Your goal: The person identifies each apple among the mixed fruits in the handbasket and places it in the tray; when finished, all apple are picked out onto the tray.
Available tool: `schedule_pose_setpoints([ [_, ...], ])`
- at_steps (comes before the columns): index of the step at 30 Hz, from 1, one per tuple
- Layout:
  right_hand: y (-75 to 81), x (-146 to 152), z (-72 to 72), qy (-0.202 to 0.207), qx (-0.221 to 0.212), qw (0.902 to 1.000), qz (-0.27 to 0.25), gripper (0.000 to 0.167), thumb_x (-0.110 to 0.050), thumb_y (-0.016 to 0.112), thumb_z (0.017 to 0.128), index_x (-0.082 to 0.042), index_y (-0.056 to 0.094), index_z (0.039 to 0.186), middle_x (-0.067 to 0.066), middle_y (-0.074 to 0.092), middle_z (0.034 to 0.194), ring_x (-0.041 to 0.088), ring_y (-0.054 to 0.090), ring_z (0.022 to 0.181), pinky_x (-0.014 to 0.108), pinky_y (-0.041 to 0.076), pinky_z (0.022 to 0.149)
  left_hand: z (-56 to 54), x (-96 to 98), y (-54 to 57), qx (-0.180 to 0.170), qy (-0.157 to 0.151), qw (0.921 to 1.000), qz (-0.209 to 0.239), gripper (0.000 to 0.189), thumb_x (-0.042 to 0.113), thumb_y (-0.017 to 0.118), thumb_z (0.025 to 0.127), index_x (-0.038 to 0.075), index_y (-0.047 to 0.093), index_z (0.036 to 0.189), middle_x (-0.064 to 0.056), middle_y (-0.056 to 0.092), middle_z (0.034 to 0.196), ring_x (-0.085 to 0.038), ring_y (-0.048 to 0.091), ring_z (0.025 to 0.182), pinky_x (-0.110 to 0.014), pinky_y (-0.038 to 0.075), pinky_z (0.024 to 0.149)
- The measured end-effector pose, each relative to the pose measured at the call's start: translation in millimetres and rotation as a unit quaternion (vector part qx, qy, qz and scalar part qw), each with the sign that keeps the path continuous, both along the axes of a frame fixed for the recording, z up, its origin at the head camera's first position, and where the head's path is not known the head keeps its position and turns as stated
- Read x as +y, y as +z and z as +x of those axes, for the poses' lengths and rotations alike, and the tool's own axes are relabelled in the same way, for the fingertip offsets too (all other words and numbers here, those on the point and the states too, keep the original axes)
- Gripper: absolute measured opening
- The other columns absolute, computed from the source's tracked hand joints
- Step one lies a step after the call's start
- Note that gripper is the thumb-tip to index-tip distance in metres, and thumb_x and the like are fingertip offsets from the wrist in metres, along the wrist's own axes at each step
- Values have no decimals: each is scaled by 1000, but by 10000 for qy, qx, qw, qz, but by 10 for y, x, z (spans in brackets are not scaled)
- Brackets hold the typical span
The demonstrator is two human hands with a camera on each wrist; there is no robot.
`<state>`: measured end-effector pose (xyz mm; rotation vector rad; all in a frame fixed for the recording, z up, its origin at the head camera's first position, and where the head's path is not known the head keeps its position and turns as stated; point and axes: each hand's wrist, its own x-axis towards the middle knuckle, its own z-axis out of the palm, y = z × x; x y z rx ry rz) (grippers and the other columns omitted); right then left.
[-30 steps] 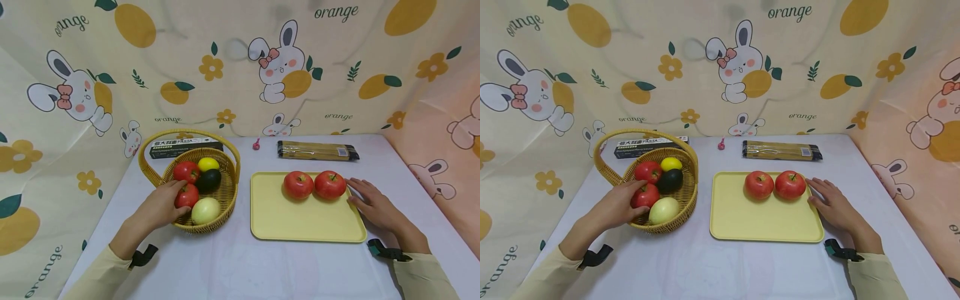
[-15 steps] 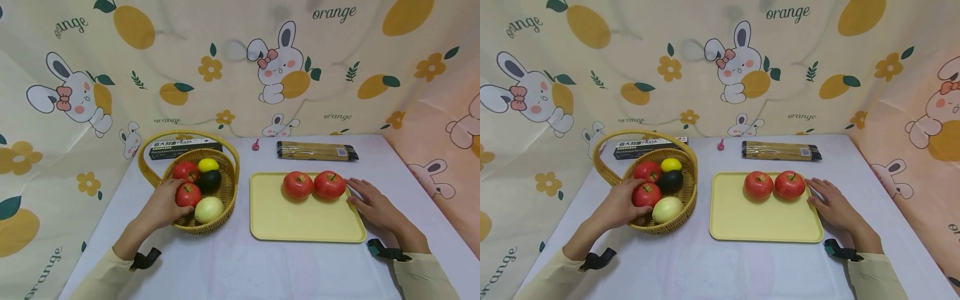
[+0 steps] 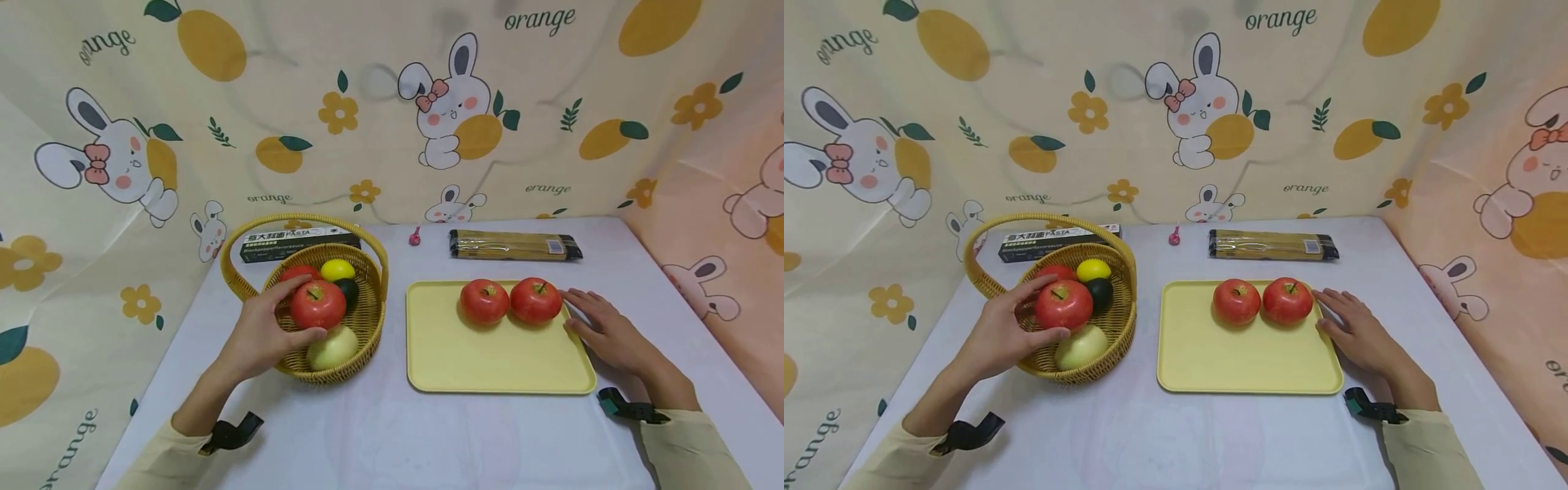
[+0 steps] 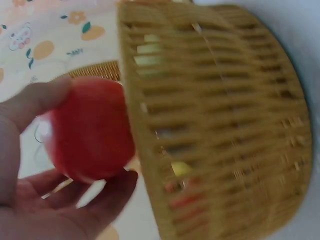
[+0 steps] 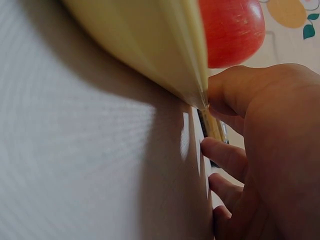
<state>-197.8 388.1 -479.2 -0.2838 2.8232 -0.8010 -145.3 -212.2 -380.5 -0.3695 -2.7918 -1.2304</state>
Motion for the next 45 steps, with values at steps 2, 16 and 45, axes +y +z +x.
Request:
schedule_pose_setpoints([
  [2, -6, -3, 3, -13, -8, 10000, -15, 75, -43, 60, 112, -9, 30, 173, 37, 24, 173, 66, 7, 160, 94, 16, 112, 19, 65, 14, -130, -181, 9989, 403, 82, 25, 99, 83, 17, 60, 154, -13, 66, 148, -33, 71, 124, -49, 64, 103],
  [16, 13, 13, 25, -59, -22, 10000, 7, 74, -42, 59, 112, -9, 30, 173, 38, 25, 173, 65, 7, 161, 93, 13, 115, -60, 934, 77, -439, -2061, 9614, 1769, 82, 15, 97, 82, 16, 60, 155, -4, 65, 152, -26, 68, 133, -38, 61, 108],
  [45, 0, 38, 3, 32, 35, 10000, -11, 73, -42, 60, 112, -14, 31, 173, 35, 27, 174, 65, 10, 161, 94, 20, 111, -373, 2796, -468, -1285, -3303, 9257, 1321, 81, 22, 94, 88, 17, 56, 160, 1, 60, 150, -2, 61, 123, -14, 59, 91],
])
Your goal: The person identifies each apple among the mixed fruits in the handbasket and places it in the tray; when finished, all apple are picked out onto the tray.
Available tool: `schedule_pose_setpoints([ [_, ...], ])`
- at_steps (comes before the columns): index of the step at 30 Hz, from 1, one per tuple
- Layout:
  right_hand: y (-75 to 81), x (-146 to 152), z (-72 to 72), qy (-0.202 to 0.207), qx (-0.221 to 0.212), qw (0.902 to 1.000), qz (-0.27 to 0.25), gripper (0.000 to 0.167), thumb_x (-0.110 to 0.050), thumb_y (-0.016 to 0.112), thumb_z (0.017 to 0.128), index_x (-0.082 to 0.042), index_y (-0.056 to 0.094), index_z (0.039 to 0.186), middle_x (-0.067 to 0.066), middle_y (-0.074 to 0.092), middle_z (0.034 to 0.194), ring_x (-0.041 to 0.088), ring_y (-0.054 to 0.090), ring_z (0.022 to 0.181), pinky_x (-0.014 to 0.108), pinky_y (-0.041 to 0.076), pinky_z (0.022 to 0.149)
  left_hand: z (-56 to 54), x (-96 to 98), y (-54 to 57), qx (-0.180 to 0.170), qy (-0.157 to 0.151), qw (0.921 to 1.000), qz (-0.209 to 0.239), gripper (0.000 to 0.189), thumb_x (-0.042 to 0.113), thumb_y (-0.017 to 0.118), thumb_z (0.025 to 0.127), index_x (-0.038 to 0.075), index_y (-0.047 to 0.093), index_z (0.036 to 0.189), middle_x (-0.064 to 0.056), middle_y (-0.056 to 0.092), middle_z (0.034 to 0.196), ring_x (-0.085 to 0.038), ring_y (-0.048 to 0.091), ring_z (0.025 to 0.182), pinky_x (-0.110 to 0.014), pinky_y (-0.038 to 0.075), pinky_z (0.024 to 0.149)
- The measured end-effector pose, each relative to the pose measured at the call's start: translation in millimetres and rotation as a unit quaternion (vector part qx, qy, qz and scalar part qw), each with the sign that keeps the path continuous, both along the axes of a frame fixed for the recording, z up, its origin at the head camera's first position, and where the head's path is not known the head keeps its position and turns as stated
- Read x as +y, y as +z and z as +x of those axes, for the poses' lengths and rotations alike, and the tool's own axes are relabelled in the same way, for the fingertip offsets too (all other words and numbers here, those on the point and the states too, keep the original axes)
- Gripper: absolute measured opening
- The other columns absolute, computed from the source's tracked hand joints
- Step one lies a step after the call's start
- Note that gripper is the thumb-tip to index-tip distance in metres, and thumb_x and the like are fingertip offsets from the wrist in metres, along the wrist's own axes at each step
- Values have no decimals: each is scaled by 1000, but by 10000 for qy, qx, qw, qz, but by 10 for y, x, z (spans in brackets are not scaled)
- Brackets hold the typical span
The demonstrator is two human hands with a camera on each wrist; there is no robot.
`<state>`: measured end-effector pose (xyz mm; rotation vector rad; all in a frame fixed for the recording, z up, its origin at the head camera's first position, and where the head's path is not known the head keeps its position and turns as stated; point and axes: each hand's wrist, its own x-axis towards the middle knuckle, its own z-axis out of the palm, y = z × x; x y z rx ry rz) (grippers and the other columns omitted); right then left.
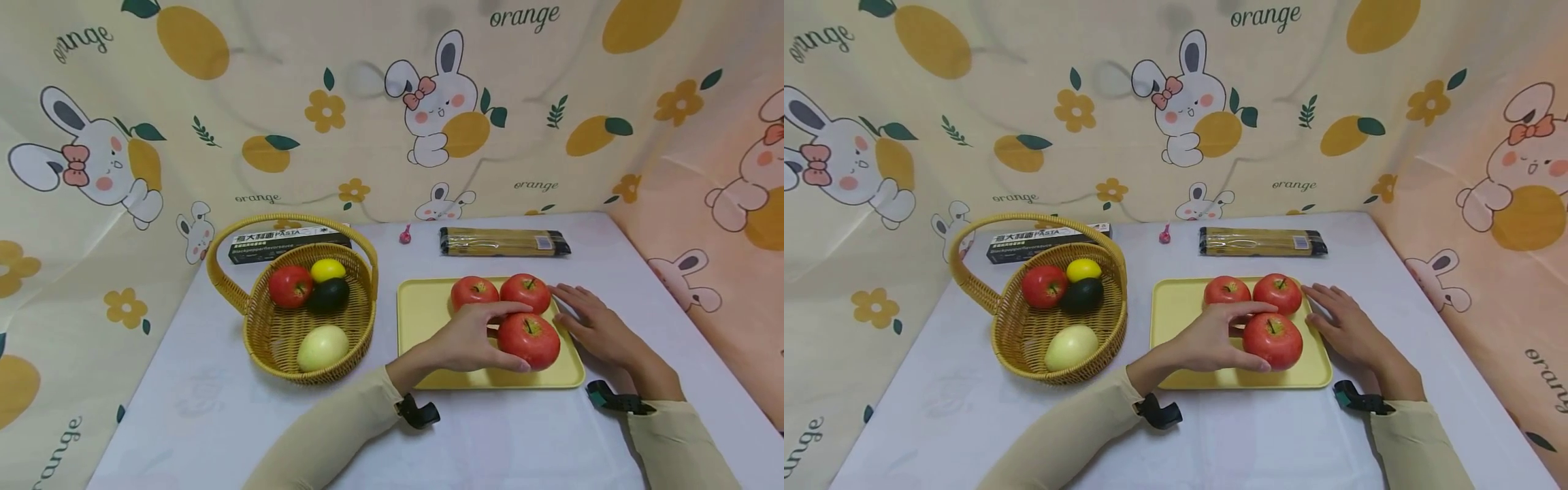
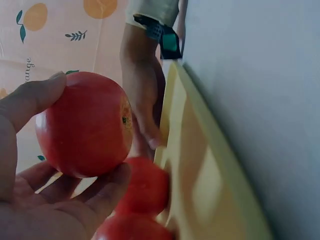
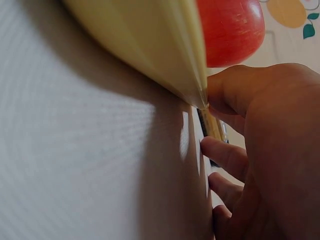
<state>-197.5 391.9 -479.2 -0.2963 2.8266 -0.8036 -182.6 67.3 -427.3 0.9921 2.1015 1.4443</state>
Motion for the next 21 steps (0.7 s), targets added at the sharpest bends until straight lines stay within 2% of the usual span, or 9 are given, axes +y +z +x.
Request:
schedule_pose_setpoints([
  [5, 1, 7, 0, 45, 38, 10000, 8, 73, -39, 61, 111, -15, 31, 173, 35, 27, 174, 65, 12, 161, 95, 22, 110, -12, 173, -61, -265, 173, 9991, -266, 77, 23, 93, 88, 22, 59, 158, 7, 63, 145, 0, 58, 121, -15, 59, 87],
  [8, 0, 9, -4, 52, 36, 10000, 25, 73, -39, 62, 111, -16, 31, 173, 34, 27, 174, 65, 12, 161, 95, 23, 109, -7, 251, -95, -296, 298, 9981, -452, 77, 23, 94, 88, 23, 59, 157, 8, 65, 142, 0, 57, 121, -16, 58, 88],
  [14, -2, 7, -2, 64, 80, 9999, 21, 73, -38, 62, 111, -15, 32, 173, 35, 28, 174, 65, 12, 160, 95, 25, 108, 0, 359, -159, 62, 456, 9939, -1001, 79, 28, 95, 87, 26, 58, 157, 10, 65, 142, -2, 54, 129, -17, 57, 92],
  [21, -13, 11, 1, 67, 154, 9999, 5, 71, -35, 62, 111, -15, 33, 173, 35, 29, 173, 65, 13, 160, 95, 25, 108, 22, 423, -191, 646, 454, 9886, -1285, 81, 32, 94, 88, 26, 55, 158, 12, 63, 148, -2, 54, 134, -18, 56, 99],
])
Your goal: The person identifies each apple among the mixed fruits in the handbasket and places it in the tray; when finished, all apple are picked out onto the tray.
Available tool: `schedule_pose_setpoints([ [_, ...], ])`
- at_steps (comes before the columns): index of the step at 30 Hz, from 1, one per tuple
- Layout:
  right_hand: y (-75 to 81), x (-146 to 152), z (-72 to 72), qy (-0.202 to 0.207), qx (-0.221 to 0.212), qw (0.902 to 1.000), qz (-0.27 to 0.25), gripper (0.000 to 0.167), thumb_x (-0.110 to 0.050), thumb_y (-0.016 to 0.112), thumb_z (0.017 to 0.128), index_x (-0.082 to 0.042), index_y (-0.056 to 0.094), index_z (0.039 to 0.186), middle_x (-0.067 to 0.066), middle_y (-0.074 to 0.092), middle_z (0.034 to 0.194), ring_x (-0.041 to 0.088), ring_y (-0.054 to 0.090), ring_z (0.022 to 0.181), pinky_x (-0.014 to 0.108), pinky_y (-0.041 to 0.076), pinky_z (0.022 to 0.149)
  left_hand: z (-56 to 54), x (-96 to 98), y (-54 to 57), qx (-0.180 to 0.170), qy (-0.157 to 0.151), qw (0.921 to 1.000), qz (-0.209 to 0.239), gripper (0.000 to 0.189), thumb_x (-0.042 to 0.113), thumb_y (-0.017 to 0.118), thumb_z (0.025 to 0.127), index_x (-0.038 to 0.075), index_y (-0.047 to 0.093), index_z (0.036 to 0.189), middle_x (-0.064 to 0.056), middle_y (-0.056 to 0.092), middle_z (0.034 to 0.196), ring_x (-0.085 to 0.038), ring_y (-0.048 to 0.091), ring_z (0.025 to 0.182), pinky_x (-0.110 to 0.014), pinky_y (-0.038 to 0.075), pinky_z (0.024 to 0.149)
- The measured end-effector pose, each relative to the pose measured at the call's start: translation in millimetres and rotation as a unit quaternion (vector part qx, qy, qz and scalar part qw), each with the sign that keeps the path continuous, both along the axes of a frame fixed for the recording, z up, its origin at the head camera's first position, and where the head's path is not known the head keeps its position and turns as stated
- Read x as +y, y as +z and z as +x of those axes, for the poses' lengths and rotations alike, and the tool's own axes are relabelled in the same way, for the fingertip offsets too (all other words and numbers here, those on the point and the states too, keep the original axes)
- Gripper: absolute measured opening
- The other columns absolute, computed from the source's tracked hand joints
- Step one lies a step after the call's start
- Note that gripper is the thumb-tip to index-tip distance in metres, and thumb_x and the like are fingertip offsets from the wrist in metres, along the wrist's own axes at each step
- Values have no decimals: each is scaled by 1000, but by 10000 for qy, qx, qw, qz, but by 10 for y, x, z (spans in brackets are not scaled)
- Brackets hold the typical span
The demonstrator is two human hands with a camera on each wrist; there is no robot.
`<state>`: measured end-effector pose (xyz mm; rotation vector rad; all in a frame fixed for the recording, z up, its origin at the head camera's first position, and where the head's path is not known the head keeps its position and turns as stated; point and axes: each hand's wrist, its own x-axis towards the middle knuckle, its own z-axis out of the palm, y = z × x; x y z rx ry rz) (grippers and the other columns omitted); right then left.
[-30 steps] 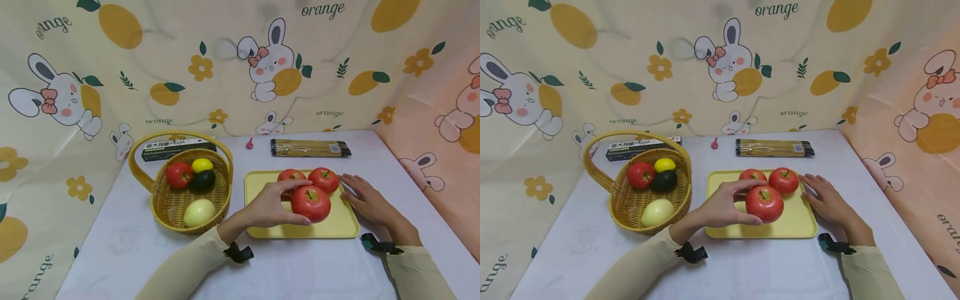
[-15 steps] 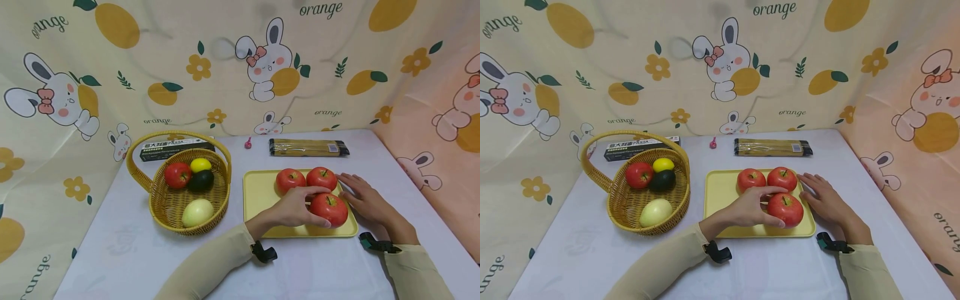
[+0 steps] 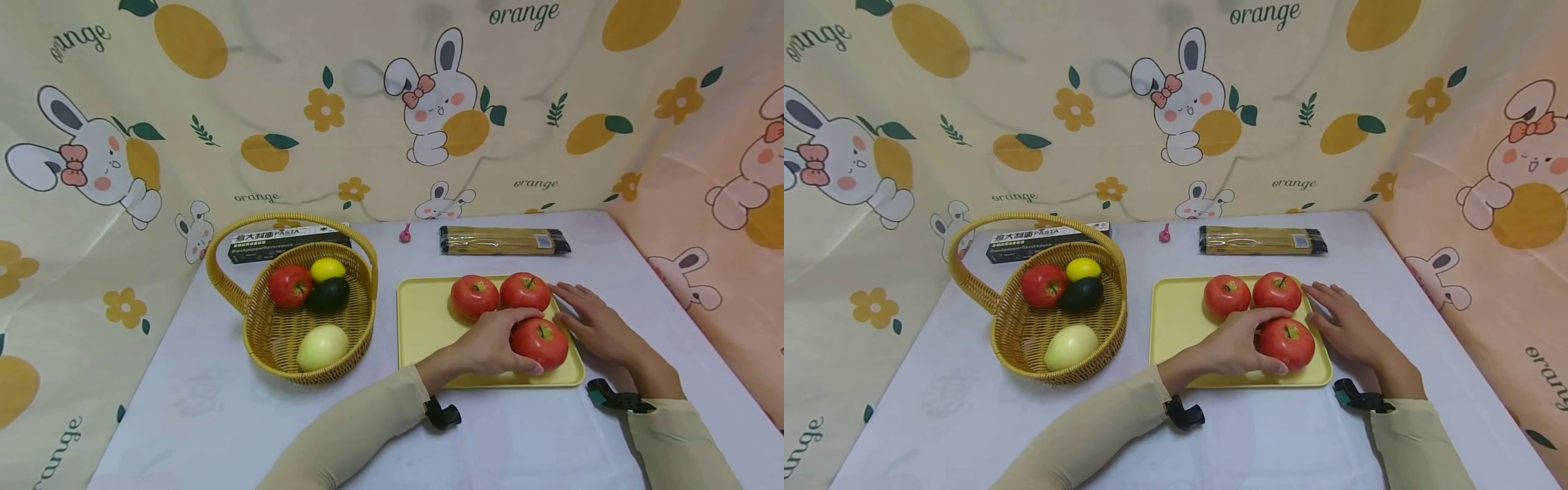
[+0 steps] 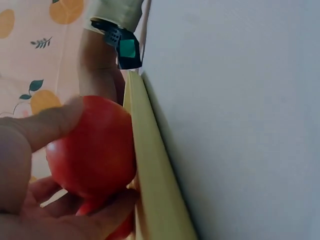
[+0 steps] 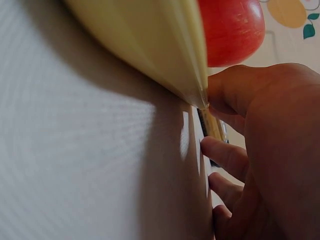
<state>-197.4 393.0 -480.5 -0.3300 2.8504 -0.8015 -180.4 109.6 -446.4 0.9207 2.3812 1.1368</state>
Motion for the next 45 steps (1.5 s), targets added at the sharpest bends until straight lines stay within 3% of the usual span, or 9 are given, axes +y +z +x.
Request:
schedule_pose_setpoints([
  [9, -5, -16, -24, -12, -114, 9999, -50, 72, -39, 61, 112, -16, 31, 174, 35, 26, 174, 65, 10, 161, 95, 22, 109, 88, -17, 48, 1402, -114, 9871, -763, 85, 36, 92, 90, 21, 50, 162, 9, 60, 157, -4, 53, 145, -21, 48, 118],
  [13, -15, -23, -11, -10, -155, 9998, -118, 73, -39, 60, 112, -15, 30, 174, 35, 26, 174, 65, 9, 161, 95, 20, 110, 112, -135, 102, 1532, -68, 9854, -742, 84, 38, 91, 90, 19, 51, 161, 8, 62, 155, -5, 57, 141, -19, 47, 117],
  [16, -26, -14, 0, 11, -150, 9998, -129, 72, -40, 59, 112, -14, 30, 174, 36, 26, 174, 66, 9, 161, 95, 19, 110, 108, -316, 168, 1210, -32, 9923, -272, 81, 35, 91, 91, 15, 53, 160, 6, 65, 152, -8, 62, 135, -17, 52, 109],
  [19, -29, -4, 8, 13, -127, 9999, -105, 72, -39, 59, 112, -13, 31, 173, 36, 26, 173, 66, 9, 160, 95, 18, 111, 106, -568, 254, 622, -36, 9970, 459, 77, 29, 91, 92, 14, 56, 159, 2, 67, 151, -9, 66, 131, -17, 56, 105],
  [22, -25, 3, 12, 14, -97, 9999, -72, 72, -39, 59, 112, -13, 30, 173, 37, 26, 173, 66, 9, 160, 95, 17, 112, 125, -860, 343, 114, -53, 9923, 1232, 74, 20, 92, 91, 12, 59, 157, -3, 68, 151, -8, 68, 129, -21, 57, 108],
  [28, 0, 16, 14, 10, -51, 10000, -50, 71, -38, 59, 113, -11, 31, 173, 38, 26, 173, 67, 9, 160, 95, 18, 111, 163, -1520, 469, 55, -83, 9808, 1949, 70, 9, 91, 89, 5, 62, 153, -11, 68, 152, -16, 68, 136, -30, 56, 113],
  [37, 13, -28, 16, -18, -96, 9999, -63, 73, -39, 59, 112, -11, 30, 173, 38, 25, 173, 67, 7, 160, 95, 18, 111, 234, -2519, 552, 316, 590, 9862, 1516, 66, 9, 92, 89, 4, 65, 150, -9, 69, 151, -29, 69, 137, -47, 56, 114],
  [41, 0, -35, 5, 20, -76, 9999, -65, 73, -39, 59, 112, -11, 30, 173, 38, 25, 173, 67, 7, 160, 95, 18, 110, 239, -2894, 585, 709, 1059, 9863, 1051, 63, 13, 93, 89, 5, 68, 147, -9, 72, 147, -30, 72, 132, -49, 57, 112],
  [45, -13, -41, -4, 55, -27, 10000, -63, 73, -38, 60, 112, -11, 31, 173, 37, 26, 173, 67, 9, 159, 96, 18, 109, 203, -3184, 640, 1349, 1412, 9792, 561, 62, 14, 94, 87, 6, 71, 144, -12, 74, 143, -32, 74, 128, -47, 60, 108],
])
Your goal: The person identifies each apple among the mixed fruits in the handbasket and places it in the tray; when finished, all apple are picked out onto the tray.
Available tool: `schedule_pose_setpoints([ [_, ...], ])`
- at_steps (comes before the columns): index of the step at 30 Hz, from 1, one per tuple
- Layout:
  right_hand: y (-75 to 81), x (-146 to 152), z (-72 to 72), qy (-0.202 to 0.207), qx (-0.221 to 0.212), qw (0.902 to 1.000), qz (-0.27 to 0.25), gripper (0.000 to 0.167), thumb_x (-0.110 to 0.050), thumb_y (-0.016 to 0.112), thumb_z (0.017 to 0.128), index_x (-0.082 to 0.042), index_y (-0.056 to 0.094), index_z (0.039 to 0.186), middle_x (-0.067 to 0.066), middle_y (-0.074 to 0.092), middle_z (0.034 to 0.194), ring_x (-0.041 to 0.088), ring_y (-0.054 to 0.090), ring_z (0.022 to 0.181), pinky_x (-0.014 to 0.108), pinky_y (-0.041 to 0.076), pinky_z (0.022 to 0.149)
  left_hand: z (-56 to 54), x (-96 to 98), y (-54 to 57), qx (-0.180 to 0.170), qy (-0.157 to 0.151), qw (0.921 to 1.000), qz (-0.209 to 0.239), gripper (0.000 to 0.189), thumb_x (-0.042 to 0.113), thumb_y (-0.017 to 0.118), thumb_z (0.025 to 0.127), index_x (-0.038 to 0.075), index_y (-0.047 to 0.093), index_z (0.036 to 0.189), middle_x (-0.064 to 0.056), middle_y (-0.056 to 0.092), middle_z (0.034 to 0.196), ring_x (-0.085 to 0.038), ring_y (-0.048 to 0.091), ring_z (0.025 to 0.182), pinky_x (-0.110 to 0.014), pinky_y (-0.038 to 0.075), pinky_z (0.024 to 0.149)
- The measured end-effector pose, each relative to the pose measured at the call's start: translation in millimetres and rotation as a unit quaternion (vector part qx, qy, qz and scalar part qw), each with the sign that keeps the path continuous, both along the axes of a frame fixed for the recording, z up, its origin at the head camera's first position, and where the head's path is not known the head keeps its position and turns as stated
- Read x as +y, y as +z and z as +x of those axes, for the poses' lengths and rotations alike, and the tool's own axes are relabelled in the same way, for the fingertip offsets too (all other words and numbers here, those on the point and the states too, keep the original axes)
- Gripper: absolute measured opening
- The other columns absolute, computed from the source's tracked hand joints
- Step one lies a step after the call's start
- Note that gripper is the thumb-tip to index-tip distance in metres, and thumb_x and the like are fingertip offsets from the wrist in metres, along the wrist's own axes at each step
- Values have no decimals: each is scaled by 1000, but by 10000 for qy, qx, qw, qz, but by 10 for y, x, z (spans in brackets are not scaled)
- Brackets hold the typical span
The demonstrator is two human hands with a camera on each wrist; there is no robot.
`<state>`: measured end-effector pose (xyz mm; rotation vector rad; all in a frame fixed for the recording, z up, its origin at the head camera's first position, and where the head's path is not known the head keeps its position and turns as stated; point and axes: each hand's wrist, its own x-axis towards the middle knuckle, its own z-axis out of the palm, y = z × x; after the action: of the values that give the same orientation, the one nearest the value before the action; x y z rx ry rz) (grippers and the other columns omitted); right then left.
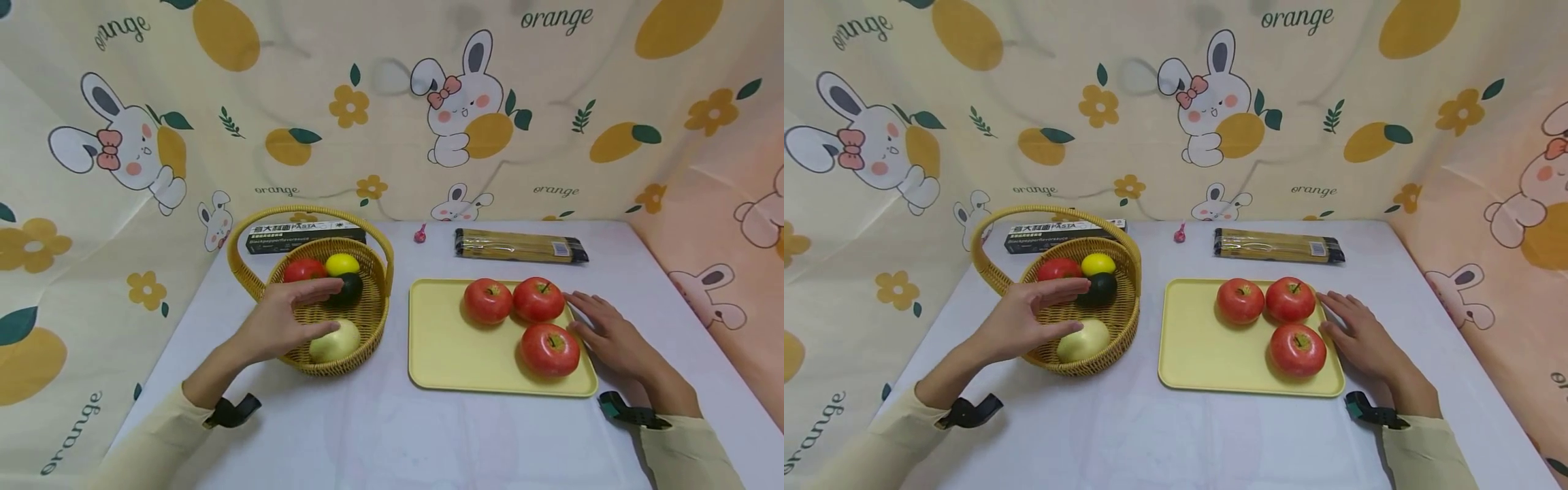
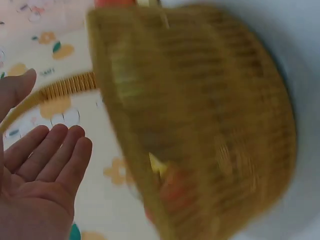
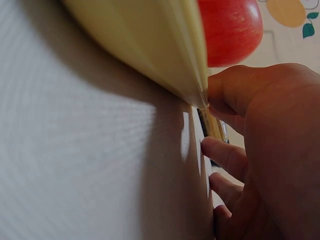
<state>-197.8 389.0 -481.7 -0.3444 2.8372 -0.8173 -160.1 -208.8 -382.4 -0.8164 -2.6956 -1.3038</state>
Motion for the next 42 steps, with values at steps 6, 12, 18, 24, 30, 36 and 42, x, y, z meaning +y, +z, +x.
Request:
schedule_pose_setpoints([
  [6, -23, 14, -4, 6, 39, 10000, 1, 73, -38, 60, 112, -11, 31, 173, 38, 26, 173, 68, 8, 159, 96, 18, 109, -174, -254, 107, 988, 384, 9862, -1272, 64, 10, 95, 85, 3, 68, 143, -18, 75, 137, -39, 76, 117, -55, 66, 94],
  [12, -3, 1, 3, -12, 26, 10000, -1, 73, -39, 60, 112, -11, 31, 173, 38, 26, 173, 68, 9, 159, 96, 18, 109, -366, -316, 151, 766, 484, 9673, -2368, 64, 14, 92, 89, 0, 65, 146, -21, 74, 136, -39, 74, 115, -54, 66, 94],
  [18, 19, 7, 2, 9, -5, 10000, -26, 73, -38, 59, 112, -12, 30, 173, 38, 26, 172, 68, 8, 159, 96, 17, 110, -541, -324, 82, 203, 592, 9631, -2618, 68, 10, 91, 88, -1, 62, 148, -21, 72, 137, -38, 71, 118, -57, 63, 102],
  [24, 18, -1, 11, -6, -13, 10000, -53, 73, -39, 60, 112, -12, 30, 173, 38, 25, 173, 67, 8, 160, 95, 17, 111, -678, -300, -9, 15, 579, 9572, -2835, 72, 10, 89, 88, -4, 57, 151, -24, 67, 144, -41, 67, 122, -58, 58, 107],
  [30, 19, 4, 10, -12, -23, 10000, -39, 73, -39, 59, 112, -12, 30, 173, 38, 25, 173, 67, 7, 160, 95, 17, 110, -751, -274, -100, -64, 629, 9525, -2980, 77, 9, 89, 88, -6, 53, 155, -28, 58, 154, -48, 61, 134, -64, 52, 115],
  [36, 23, 6, 5, -35, -41, 10000, -22, 73, -40, 58, 113, -11, 29, 173, 38, 24, 173, 67, 6, 160, 95, 16, 111, -784, -245, -165, -171, 814, 9499, -3013, 82, 6, 90, 87, -3, 50, 158, -27, 54, 159, -47, 58, 139, -64, 51, 118],
  [42, 17, -1, 4, -61, -84, 9999, -53, 73, -40, 58, 112, -12, 29, 173, 37, 24, 173, 67, 6, 160, 95, 16, 111, -764, -233, -141, -207, 1053, 9502, -2925, 84, 12, 93, 84, 0, 54, 157, -26, 57, 155, -46, 61, 134, -64, 55, 112],
])
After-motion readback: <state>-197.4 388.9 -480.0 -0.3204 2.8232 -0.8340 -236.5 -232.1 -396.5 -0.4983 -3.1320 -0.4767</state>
